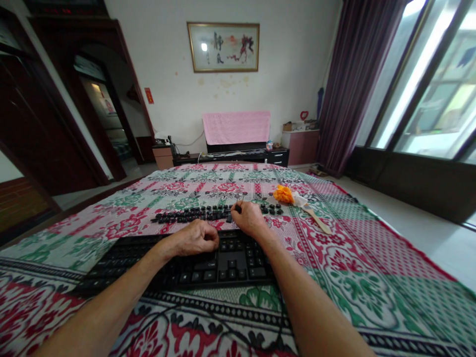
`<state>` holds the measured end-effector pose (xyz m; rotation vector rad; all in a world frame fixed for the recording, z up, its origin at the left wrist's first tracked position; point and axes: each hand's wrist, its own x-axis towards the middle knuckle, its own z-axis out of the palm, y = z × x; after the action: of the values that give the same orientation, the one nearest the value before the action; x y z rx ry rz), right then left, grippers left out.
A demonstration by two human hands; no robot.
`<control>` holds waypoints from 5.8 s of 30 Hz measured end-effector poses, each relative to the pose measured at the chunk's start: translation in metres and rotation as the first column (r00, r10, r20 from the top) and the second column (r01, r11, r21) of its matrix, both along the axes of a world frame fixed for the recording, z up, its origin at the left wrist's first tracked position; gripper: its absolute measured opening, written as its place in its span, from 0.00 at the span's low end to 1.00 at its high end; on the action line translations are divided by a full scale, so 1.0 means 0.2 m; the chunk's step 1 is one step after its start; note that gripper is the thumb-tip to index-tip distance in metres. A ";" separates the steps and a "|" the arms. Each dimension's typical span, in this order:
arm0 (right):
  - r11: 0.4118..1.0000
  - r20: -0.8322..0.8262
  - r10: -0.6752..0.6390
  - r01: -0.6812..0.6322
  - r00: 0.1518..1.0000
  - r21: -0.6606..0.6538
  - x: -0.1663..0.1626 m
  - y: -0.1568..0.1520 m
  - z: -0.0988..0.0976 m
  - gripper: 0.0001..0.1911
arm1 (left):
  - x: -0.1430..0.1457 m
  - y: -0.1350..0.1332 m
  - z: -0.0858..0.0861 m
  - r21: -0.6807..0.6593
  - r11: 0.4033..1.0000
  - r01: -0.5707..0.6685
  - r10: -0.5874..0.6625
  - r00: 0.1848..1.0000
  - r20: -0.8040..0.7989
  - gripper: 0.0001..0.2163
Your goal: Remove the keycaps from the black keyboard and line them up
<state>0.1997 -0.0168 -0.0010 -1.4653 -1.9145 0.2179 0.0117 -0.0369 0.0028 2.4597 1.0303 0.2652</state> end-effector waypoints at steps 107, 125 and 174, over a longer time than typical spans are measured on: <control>0.748 -0.356 0.317 -0.462 0.879 -0.476 0.05 -0.17 0.13 0.10 | -0.16 0.08 0.04 0.205 0.963 -0.173 0.199 0.973 -0.115 0.13; 0.703 -0.326 0.386 -0.504 0.863 -0.502 0.07 -0.19 0.16 0.11 | -0.18 0.09 0.03 0.133 0.978 -0.161 0.173 0.981 -0.087 0.13; 0.729 -0.353 0.358 -0.495 0.864 -0.473 0.04 -0.20 0.16 0.09 | -0.16 0.07 0.02 0.238 0.957 -0.169 0.211 0.964 -0.164 0.13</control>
<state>0.2078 -0.0563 0.0302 -1.2147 -2.0528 1.2062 -0.0198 -0.0221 0.0073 2.6249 1.3917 0.2220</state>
